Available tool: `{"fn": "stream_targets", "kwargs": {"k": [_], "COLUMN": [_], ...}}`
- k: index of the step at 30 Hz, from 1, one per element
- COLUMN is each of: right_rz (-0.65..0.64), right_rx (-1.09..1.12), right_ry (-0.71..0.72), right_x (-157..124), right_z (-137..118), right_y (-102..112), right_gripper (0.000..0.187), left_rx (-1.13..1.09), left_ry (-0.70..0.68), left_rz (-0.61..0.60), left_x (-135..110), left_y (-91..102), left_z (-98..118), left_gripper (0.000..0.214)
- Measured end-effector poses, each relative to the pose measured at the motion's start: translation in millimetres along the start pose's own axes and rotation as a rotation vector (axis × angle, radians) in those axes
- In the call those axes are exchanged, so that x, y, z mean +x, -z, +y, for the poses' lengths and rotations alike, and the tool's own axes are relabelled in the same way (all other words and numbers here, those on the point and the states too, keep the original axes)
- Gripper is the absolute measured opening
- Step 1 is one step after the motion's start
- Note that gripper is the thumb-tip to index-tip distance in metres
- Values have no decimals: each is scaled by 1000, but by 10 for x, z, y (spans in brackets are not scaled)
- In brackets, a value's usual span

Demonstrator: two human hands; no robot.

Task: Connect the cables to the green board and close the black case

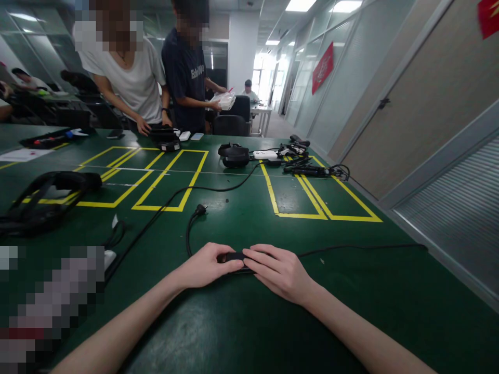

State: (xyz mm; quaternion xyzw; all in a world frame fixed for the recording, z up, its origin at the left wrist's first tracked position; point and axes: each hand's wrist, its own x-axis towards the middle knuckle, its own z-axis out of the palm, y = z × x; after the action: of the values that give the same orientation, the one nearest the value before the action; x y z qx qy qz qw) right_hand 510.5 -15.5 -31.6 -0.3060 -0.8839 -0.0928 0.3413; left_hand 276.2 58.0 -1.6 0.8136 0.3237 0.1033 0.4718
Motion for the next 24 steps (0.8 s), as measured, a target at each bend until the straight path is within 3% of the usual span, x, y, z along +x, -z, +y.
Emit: {"fn": "stream_targets", "kwargs": {"k": [2,5,9,19,24], "right_rz": [-57,-155,-248,-239,-212], "right_rx": [12,77,120,214,185], "right_ry": [-71,-275,-472,-450,-419], "right_x": [3,9,8,0,-17], "right_z": [-4,-5,-7,8,15], "right_y": [11,26,30,48,27], "right_gripper": [36,46,21,19,25], "left_rx": [-25,146,341,419,403], "left_ry": [-39,-110,-198,-253,-218], "left_rz": [47,146,192,133,138], "left_x": [3,-8,-17,-39,-28], "left_y": [-22,-48,-49,-53,-66], "left_z": [-31,-53,-48,-48,-34], "left_gripper": [36,32,34,30,34]}}
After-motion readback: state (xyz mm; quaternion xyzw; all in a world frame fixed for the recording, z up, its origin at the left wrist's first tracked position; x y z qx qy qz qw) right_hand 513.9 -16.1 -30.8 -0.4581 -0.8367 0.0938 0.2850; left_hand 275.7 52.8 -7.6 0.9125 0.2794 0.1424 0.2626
